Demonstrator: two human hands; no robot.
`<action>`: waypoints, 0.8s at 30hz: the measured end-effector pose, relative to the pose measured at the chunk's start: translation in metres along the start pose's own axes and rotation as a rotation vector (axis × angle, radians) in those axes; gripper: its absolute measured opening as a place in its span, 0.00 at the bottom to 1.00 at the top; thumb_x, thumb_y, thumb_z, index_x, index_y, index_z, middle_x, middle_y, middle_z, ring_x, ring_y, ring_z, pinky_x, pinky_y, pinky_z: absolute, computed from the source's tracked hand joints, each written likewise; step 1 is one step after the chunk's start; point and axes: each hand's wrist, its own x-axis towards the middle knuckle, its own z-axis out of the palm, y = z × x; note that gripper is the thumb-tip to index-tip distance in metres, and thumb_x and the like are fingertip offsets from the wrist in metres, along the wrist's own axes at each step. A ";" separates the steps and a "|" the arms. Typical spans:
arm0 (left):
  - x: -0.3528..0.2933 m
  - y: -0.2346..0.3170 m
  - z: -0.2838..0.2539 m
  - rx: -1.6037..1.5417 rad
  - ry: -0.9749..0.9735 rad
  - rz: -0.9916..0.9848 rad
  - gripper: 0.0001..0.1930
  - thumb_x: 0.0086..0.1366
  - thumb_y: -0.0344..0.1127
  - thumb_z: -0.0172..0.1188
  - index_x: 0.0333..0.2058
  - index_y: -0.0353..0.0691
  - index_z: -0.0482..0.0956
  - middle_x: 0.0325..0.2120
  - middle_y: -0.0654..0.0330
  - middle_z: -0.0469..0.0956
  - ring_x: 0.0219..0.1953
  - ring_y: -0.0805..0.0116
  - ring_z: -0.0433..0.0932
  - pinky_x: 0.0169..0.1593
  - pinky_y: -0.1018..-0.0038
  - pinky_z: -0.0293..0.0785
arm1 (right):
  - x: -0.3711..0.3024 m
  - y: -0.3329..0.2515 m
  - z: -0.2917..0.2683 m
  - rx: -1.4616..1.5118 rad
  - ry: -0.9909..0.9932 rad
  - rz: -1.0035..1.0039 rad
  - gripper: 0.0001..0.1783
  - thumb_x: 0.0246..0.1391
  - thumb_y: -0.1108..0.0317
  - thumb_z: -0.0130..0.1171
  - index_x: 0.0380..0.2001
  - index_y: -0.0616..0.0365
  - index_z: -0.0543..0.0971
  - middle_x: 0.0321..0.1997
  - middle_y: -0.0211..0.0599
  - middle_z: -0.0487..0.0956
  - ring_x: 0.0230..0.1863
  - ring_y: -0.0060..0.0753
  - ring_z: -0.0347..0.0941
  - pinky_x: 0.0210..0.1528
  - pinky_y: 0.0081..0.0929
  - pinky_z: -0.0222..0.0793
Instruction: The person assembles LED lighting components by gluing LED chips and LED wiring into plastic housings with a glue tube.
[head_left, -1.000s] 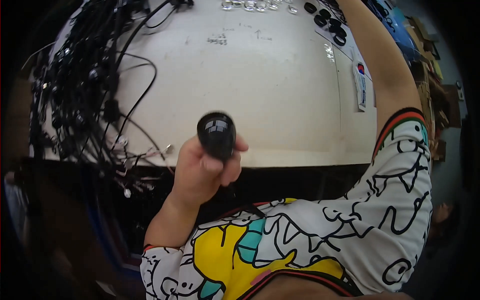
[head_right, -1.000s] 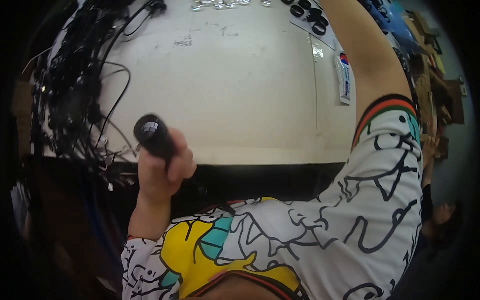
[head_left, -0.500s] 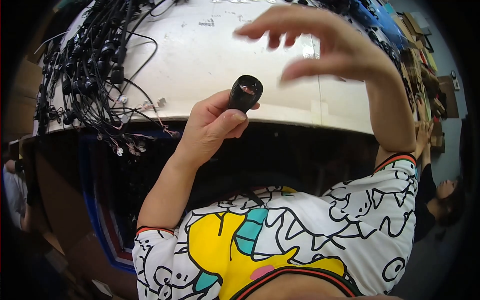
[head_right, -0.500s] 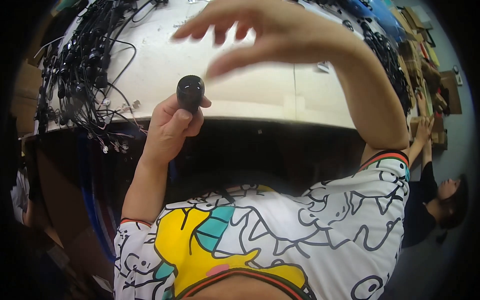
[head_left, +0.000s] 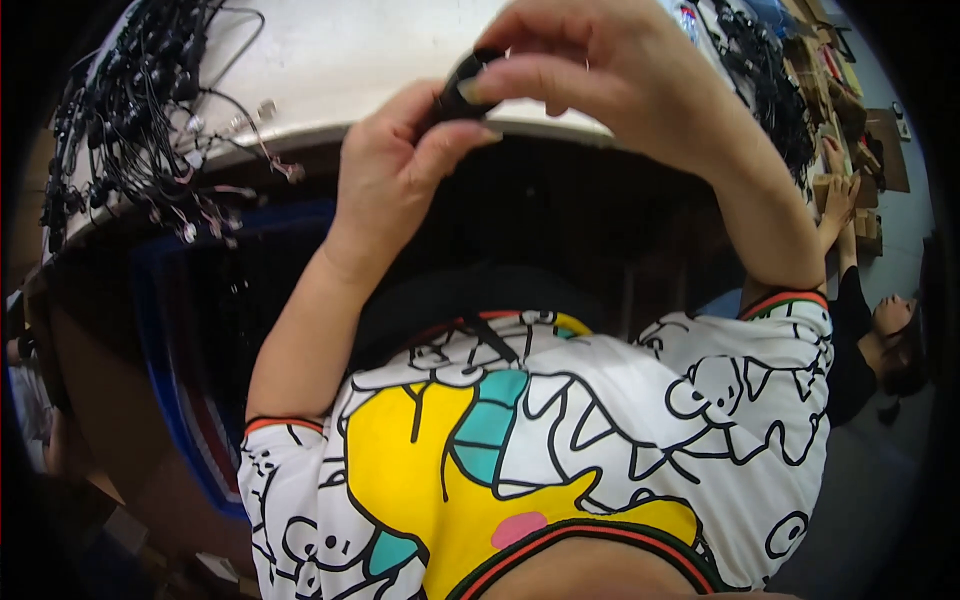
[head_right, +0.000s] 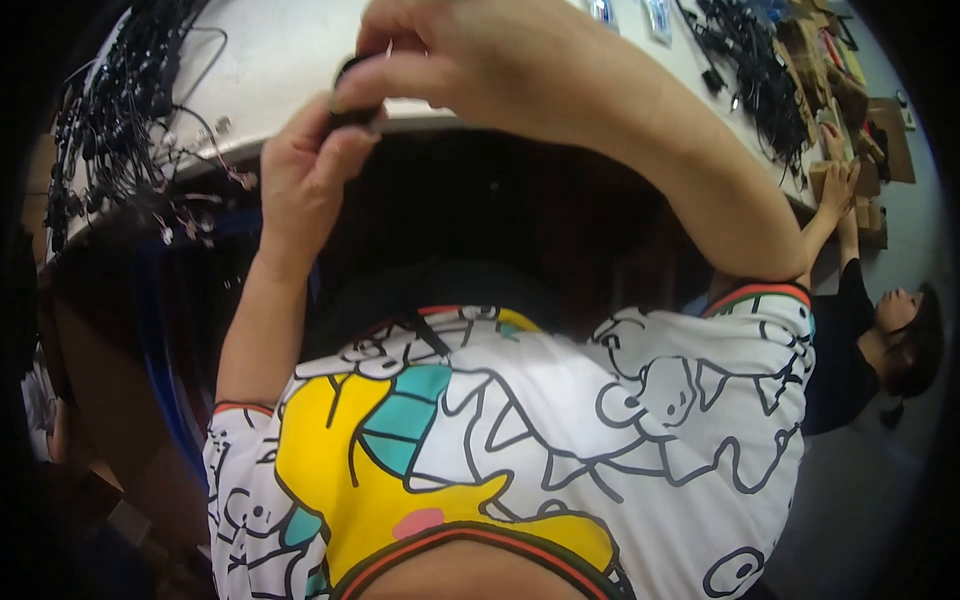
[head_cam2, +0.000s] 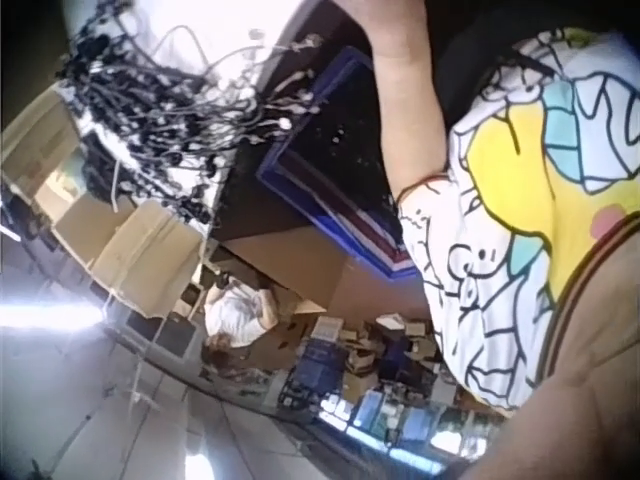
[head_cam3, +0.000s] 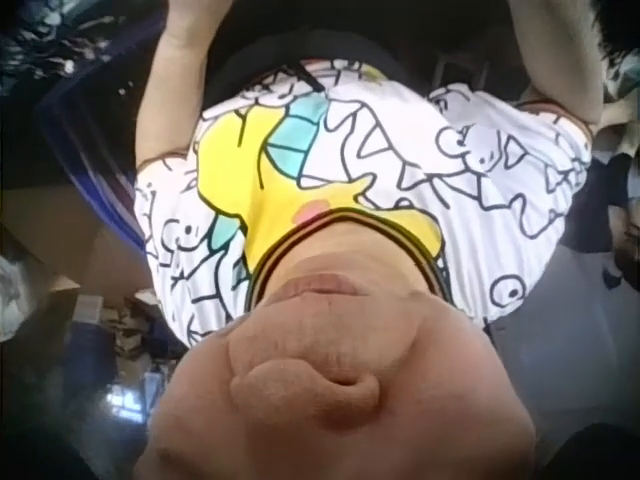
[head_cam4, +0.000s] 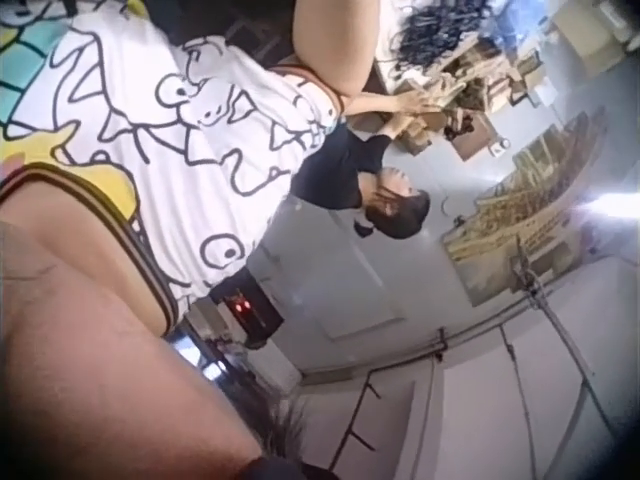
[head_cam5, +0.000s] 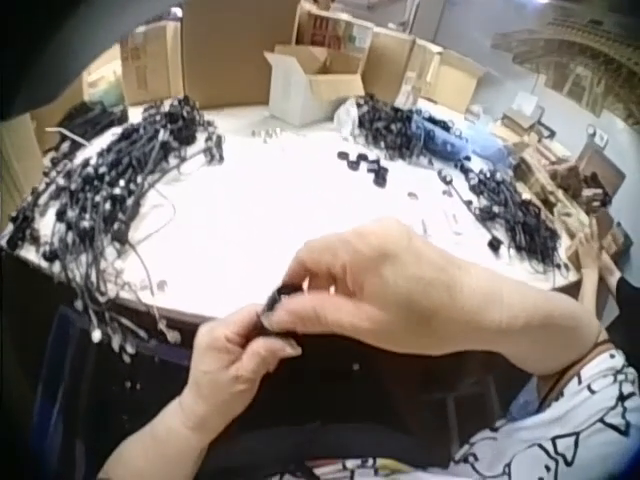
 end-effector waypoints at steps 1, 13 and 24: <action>0.001 -0.004 0.000 0.029 0.028 0.087 0.08 0.56 0.34 0.58 0.33 0.37 0.75 0.17 0.69 0.69 0.19 0.83 0.63 0.24 0.86 0.60 | 0.001 -0.009 -0.001 -0.024 0.006 0.082 0.16 0.49 0.61 0.55 0.27 0.67 0.76 0.20 0.40 0.76 0.21 0.25 0.71 0.23 0.18 0.65; 0.005 0.017 -0.029 -0.830 0.066 -0.043 0.25 0.61 0.51 0.45 0.46 0.34 0.62 0.20 0.68 0.59 0.20 0.79 0.55 0.26 0.83 0.53 | -0.025 0.025 0.105 0.326 -0.327 0.097 0.17 0.52 0.64 0.48 0.45 0.60 0.67 0.37 0.45 0.72 0.41 0.37 0.69 0.47 0.28 0.63; 0.008 0.010 -0.044 -1.109 -0.058 -0.125 0.22 0.63 0.48 0.43 0.47 0.35 0.62 0.17 0.70 0.56 0.17 0.82 0.51 0.20 0.85 0.48 | -0.058 0.092 0.161 1.029 -0.353 0.299 0.24 0.54 0.58 0.48 0.51 0.61 0.66 0.48 0.39 0.72 0.51 0.29 0.66 0.54 0.27 0.58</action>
